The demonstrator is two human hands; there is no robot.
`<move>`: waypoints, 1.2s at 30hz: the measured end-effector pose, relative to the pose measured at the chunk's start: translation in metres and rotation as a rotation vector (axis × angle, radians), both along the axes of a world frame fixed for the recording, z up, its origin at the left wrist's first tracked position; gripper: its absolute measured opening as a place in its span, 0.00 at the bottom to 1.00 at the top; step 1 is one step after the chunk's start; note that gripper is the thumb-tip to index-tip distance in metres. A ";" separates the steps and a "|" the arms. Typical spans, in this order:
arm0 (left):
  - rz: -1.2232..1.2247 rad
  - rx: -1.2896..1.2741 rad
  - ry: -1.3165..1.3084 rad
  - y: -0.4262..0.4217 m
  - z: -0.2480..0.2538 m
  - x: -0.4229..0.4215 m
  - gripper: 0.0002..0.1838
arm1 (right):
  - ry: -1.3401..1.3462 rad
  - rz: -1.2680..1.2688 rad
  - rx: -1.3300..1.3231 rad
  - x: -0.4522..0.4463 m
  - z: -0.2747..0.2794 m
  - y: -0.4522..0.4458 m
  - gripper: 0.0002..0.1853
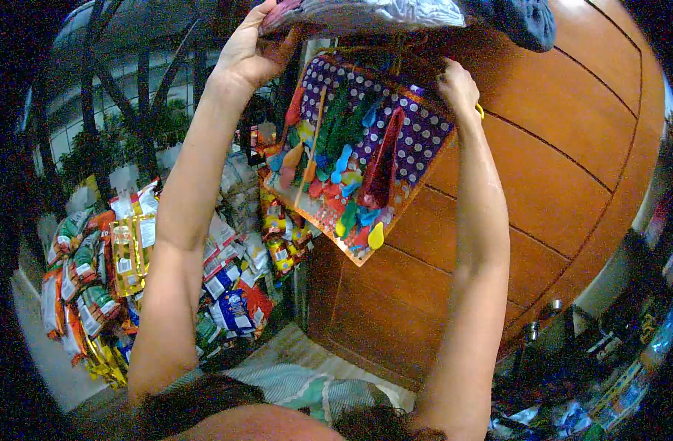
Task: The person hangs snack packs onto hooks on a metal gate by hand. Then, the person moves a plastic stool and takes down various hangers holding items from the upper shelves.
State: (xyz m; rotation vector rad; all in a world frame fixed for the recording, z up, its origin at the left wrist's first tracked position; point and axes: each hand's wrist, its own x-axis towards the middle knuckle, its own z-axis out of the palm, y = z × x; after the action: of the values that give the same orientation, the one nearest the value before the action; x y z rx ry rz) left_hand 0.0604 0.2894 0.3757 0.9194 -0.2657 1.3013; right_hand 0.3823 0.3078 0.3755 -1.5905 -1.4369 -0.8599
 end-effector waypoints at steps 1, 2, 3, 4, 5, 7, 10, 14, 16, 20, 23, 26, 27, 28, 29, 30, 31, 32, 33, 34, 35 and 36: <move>-0.010 0.004 0.007 0.001 0.000 -0.001 0.12 | -0.018 -0.001 0.026 0.000 -0.003 -0.002 0.21; -0.019 0.006 0.014 0.002 -0.002 -0.003 0.12 | -0.037 0.000 0.051 -0.002 -0.007 -0.002 0.21; -0.027 0.008 0.022 0.003 -0.004 -0.005 0.12 | -0.037 0.013 0.045 -0.004 -0.008 -0.005 0.21; -0.024 0.052 0.023 0.004 -0.005 -0.007 0.12 | -0.037 0.025 0.039 -0.006 -0.008 -0.009 0.21; -0.024 0.095 0.026 0.006 -0.006 -0.008 0.12 | -0.035 0.034 0.033 -0.007 -0.008 -0.012 0.21; -0.001 0.092 0.016 0.001 -0.007 -0.007 0.12 | -0.065 0.062 0.099 -0.004 -0.011 -0.013 0.21; 0.035 -0.005 -0.013 -0.006 -0.006 -0.007 0.12 | -0.059 0.048 0.078 -0.007 -0.009 -0.016 0.20; -0.009 -0.025 0.041 -0.016 -0.008 -0.009 0.12 | -0.091 0.029 0.095 -0.009 -0.011 -0.021 0.20; -0.001 -0.019 0.037 -0.018 -0.006 -0.012 0.11 | -0.038 -0.002 0.066 -0.006 -0.007 -0.025 0.20; -0.012 0.053 -0.029 -0.004 0.003 -0.019 0.11 | 0.041 -0.086 -0.040 -0.004 -0.002 -0.034 0.18; -0.092 0.028 -0.115 -0.003 0.015 -0.024 0.12 | -0.023 -0.132 -0.084 0.009 0.000 -0.022 0.14; -0.105 0.144 0.008 -0.014 0.029 -0.034 0.15 | -0.031 -0.114 -0.075 0.014 0.001 -0.016 0.12; -0.117 0.229 -0.003 -0.013 0.034 -0.037 0.17 | -0.025 -0.104 -0.077 0.004 0.001 -0.028 0.12; -0.085 0.213 -0.006 -0.012 0.040 -0.037 0.18 | -0.016 -0.097 -0.078 0.000 0.001 -0.037 0.12; -0.054 0.199 -0.014 -0.011 0.048 -0.040 0.18 | -0.018 -0.106 -0.062 0.000 0.004 -0.038 0.12; -0.023 0.184 -0.022 -0.017 0.055 -0.042 0.18 | -0.018 -0.113 -0.048 0.000 0.006 -0.039 0.13; -0.062 0.218 0.058 -0.023 0.060 -0.046 0.20 | -0.018 -0.118 -0.037 0.000 0.008 -0.040 0.13; -0.032 0.210 0.071 -0.025 0.063 -0.049 0.20 | -0.005 -0.123 -0.025 -0.002 0.011 -0.040 0.13; 0.000 0.201 0.083 -0.026 0.068 -0.052 0.20 | 0.008 -0.127 -0.014 -0.010 0.014 -0.043 0.13; 0.034 0.193 0.095 -0.026 0.073 -0.054 0.21 | 0.021 -0.129 -0.002 -0.016 0.017 -0.044 0.13; 0.029 0.216 0.105 -0.027 0.077 -0.054 0.21 | 0.009 -0.113 0.006 -0.019 0.020 -0.044 0.13; 0.026 0.239 0.115 -0.028 0.081 -0.053 0.21 | -0.003 -0.097 0.014 -0.020 0.022 -0.044 0.12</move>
State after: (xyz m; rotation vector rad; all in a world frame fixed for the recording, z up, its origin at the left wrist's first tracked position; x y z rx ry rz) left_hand 0.0075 0.2610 0.4563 1.1996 -0.3258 1.2527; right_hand 0.3622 0.2635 0.3976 -1.6597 -1.3627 -0.9268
